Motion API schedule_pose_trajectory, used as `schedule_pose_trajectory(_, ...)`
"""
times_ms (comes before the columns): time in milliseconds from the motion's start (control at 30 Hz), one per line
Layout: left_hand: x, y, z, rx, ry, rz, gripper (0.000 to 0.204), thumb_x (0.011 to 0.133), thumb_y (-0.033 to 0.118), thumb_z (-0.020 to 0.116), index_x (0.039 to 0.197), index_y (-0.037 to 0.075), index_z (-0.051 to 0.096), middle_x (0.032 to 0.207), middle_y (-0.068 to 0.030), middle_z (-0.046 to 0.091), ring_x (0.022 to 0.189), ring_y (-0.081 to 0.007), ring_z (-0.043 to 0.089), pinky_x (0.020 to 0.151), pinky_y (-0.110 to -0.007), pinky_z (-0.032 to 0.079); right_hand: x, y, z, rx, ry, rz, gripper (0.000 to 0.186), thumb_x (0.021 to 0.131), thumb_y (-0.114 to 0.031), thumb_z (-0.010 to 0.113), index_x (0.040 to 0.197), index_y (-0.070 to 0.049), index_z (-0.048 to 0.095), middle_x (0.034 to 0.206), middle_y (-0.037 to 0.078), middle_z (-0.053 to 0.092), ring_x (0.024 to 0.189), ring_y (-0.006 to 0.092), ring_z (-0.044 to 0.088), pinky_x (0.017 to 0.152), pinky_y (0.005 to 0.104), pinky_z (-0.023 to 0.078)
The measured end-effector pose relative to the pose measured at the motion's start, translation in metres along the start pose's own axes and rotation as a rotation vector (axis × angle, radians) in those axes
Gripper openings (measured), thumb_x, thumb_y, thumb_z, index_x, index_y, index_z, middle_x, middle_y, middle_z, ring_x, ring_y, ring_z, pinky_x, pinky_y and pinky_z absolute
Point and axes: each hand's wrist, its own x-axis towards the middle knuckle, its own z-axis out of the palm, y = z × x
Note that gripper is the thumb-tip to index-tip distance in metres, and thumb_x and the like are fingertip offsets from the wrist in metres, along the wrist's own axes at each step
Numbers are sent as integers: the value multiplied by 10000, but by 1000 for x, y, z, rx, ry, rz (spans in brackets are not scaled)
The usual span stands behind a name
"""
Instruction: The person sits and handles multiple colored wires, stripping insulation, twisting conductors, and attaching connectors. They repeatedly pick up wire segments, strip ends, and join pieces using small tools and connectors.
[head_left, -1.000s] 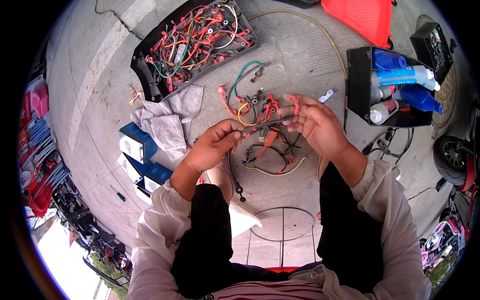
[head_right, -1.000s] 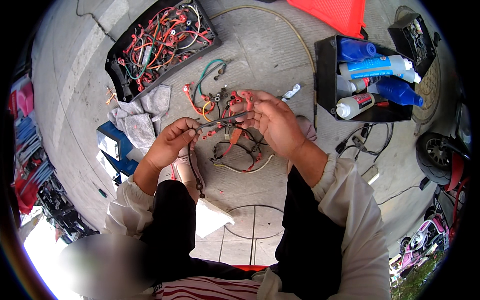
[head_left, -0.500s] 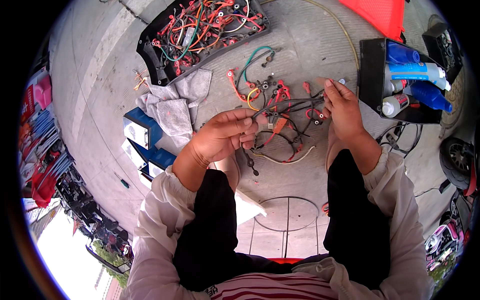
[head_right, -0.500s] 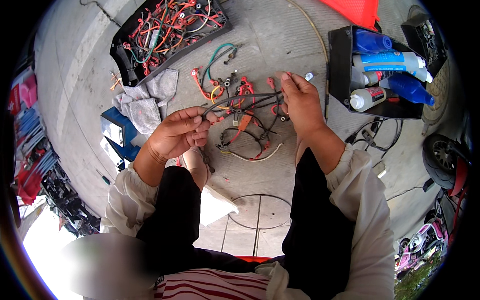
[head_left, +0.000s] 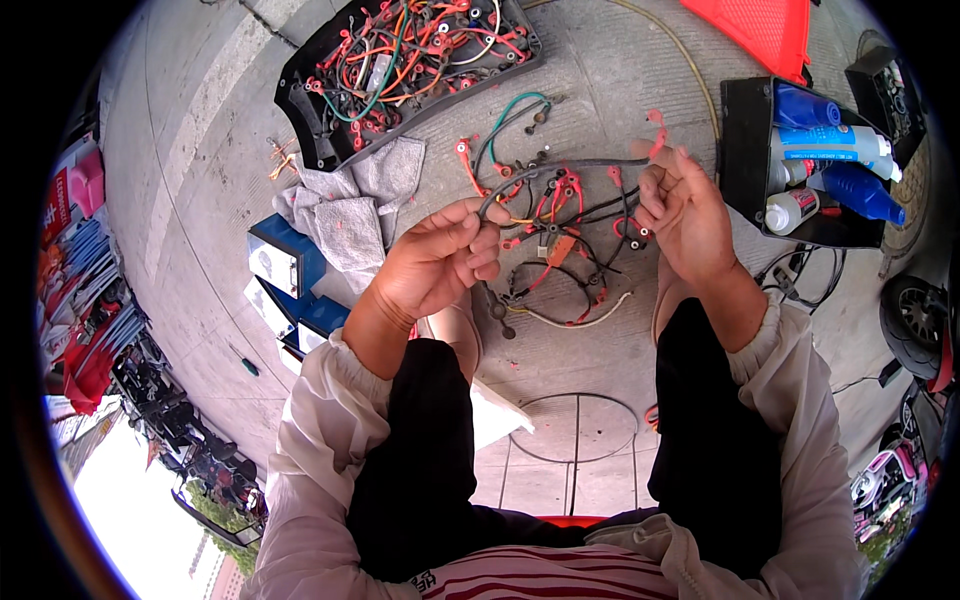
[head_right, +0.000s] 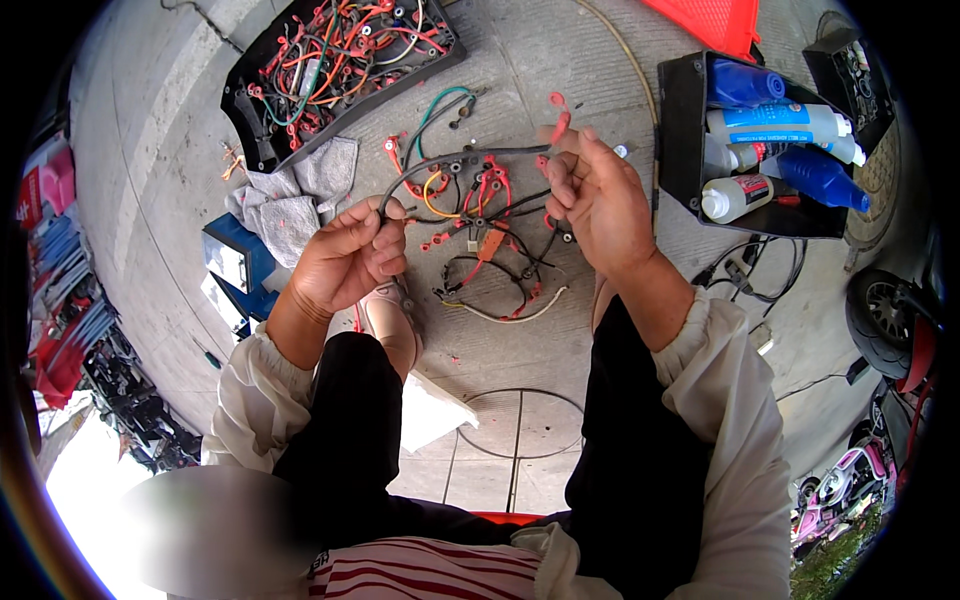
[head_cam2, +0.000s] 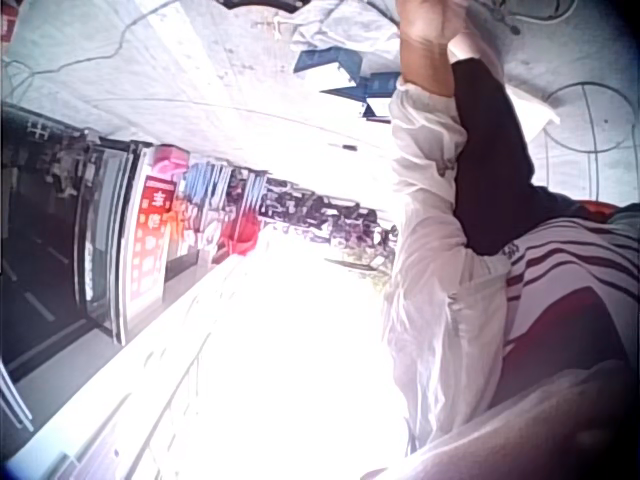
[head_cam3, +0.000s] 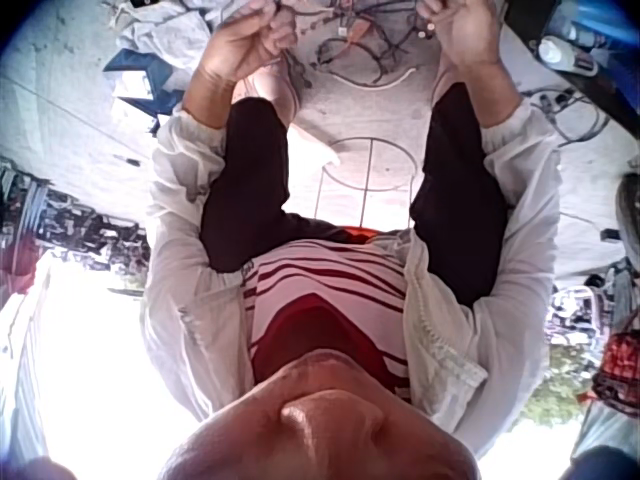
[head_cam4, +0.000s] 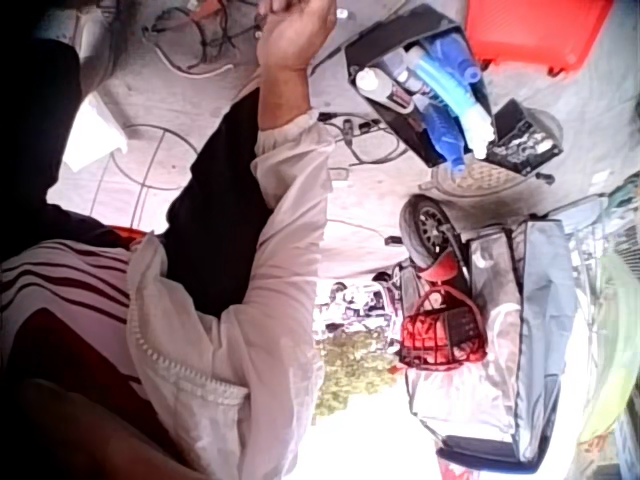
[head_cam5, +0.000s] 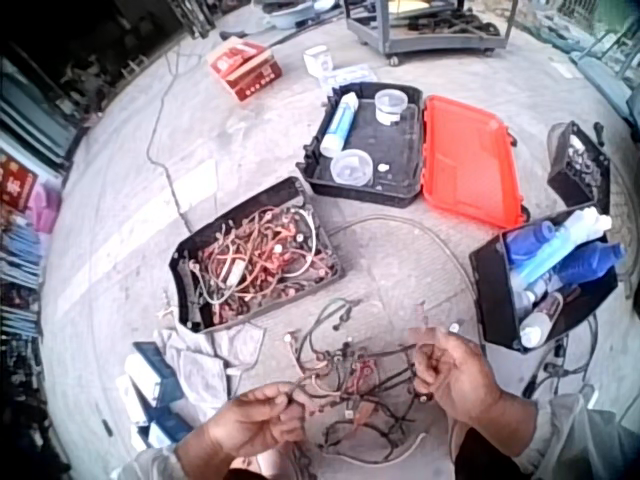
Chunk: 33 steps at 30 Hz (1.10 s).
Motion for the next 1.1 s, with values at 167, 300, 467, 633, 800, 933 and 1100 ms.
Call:
schedule_pose_trajectory(167, 0, 10, 0, -65, -43, 164, 230, 992, 224, 494, 1166, 76, 508, 756, -7, 454, 755, -157, 456, 739, -310, 417, 1, 3, -4, -66, -52, 33, 434, 1000, -337, 434, 1208, 30, 537, 796, 15, 517, 639, 78, 424, 593, 260, 385)
schedule_pose_trajectory(300, -1, 34, -2, 85, 70, 319, 224, 966, 232, 545, 1156, 120, 504, 749, 5, 460, 809, -177, 460, 829, -356, 393, -3, 4, -5, -104, -13, 46, 391, 1001, -311, 450, 1151, 28, 574, 779, 12, 503, 634, 80, 420, 584, 263, 385)
schedule_pose_trajectory(467, -6, 84, -22, 106, 107, 513, 227, 989, 249, 498, 1149, 89, 521, 792, -19, 486, 797, -179, 462, 769, -328, 408, -2, 5, -5, -121, -24, 29, 358, 1000, -290, 449, 1122, 12, 598, 756, 9, 496, 626, 77, 416, 575, 255, 373)
schedule_pose_trajectory(633, -17, 156, -91, 16, 422, 668, 461, 993, 252, 486, 1388, 60, 347, 1251, -156, 511, 1025, -270, 531, 915, -405, 453, -3, 10, -1, -154, -33, 20, 341, 1002, -279, 446, 1106, 4, 604, 733, 4, 496, 623, 72, 421, 566, 245, 369)
schedule_pose_trajectory(800, -16, 131, -112, -1, 806, 733, 655, 988, 270, 483, 1496, 40, 140, 1471, -259, 273, 1350, -383, 339, 1088, -460, 375, -3, 7, -6, -165, 14, 17, 308, 1001, -262, 457, 1086, -11, 615, 733, -2, 508, 623, 69, 431, 556, 238, 365)
schedule_pose_trajectory(933, 23, 58, -79, 517, 898, 805, 224, 983, 173, 497, 1131, 26, 580, 975, -64, 626, 885, -157, 593, 779, -299, 490, 0, 11, -16, -197, 24, 22, 274, 998, -240, 475, 1073, -22, 623, 735, -6, 520, 608, 65, 433, 554, 236, 376)
schedule_pose_trajectory(1100, 76, -2, -52, 1876, 481, 429, 393, 942, 287, 553, 1307, 144, 572, 1444, -207, 402, 1312, -388, 405, 1083, -418, 335, 2, 20, -13, -229, 7, 61, 247, 990, -229, 498, 1073, -39, 633, 726, -13, 519, 586, 53, 432, 556, 238, 400)
